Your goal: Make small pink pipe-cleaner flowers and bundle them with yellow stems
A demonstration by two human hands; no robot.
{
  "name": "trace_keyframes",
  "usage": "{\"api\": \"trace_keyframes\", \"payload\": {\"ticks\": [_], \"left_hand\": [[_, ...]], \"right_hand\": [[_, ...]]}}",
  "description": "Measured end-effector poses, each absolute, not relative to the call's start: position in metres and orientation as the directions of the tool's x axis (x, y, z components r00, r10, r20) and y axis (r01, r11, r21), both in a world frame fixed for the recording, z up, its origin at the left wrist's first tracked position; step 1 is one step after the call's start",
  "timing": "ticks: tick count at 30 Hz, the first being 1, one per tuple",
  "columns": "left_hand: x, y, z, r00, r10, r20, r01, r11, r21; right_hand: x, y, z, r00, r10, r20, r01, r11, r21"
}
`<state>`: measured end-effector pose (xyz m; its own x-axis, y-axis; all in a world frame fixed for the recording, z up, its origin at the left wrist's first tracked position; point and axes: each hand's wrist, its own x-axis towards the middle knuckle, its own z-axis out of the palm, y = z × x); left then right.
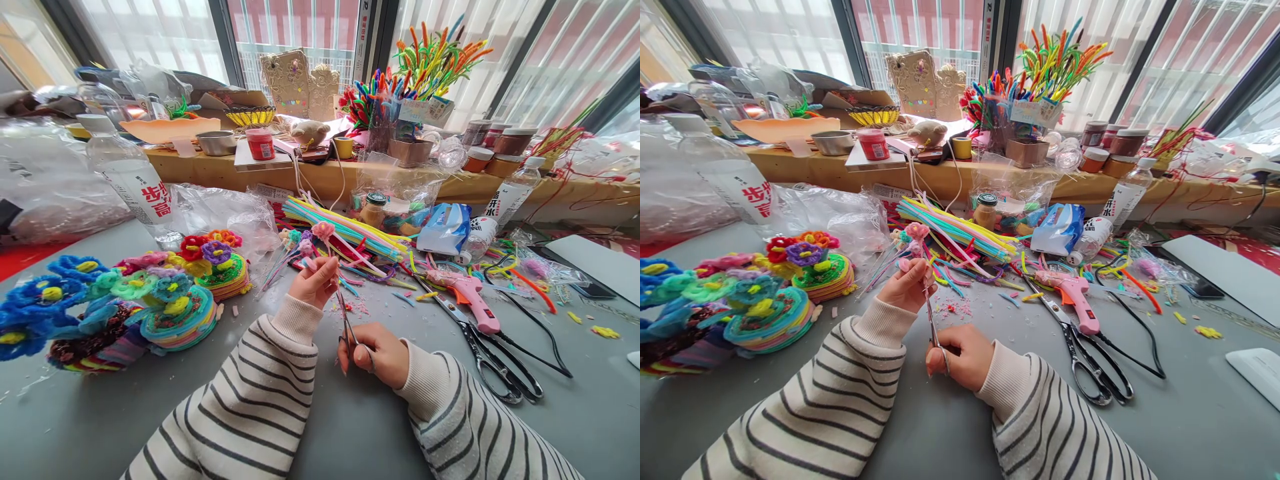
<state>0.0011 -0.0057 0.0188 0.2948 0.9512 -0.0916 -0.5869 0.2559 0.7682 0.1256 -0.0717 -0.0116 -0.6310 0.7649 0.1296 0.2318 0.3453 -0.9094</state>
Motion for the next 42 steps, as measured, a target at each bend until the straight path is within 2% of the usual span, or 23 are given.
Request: {"api": "trace_keyframes", "payload": {"ticks": [11, 27, 42], "left_hand": [[0.0012, -0.0056, 0.0178, 0.252, 0.964, -0.085, -0.603, 0.225, 0.766], [-0.0013, -0.004, 0.0176, 0.107, 0.988, -0.11, -0.61, 0.153, 0.778], [-0.0023, -0.0043, 0.0165, 0.088, 0.99, -0.111, -0.603, 0.141, 0.785]], "right_hand": [[0.1254, -0.071, -0.0128, -0.562, 0.817, 0.129, 0.215, 0.295, -0.931], [0.1244, -0.0708, -0.013, -0.383, 0.921, 0.069, 0.327, 0.205, -0.923], [0.1249, -0.0709, -0.0144, -0.45, 0.892, 0.045, 0.331, 0.213, -0.919]]}}
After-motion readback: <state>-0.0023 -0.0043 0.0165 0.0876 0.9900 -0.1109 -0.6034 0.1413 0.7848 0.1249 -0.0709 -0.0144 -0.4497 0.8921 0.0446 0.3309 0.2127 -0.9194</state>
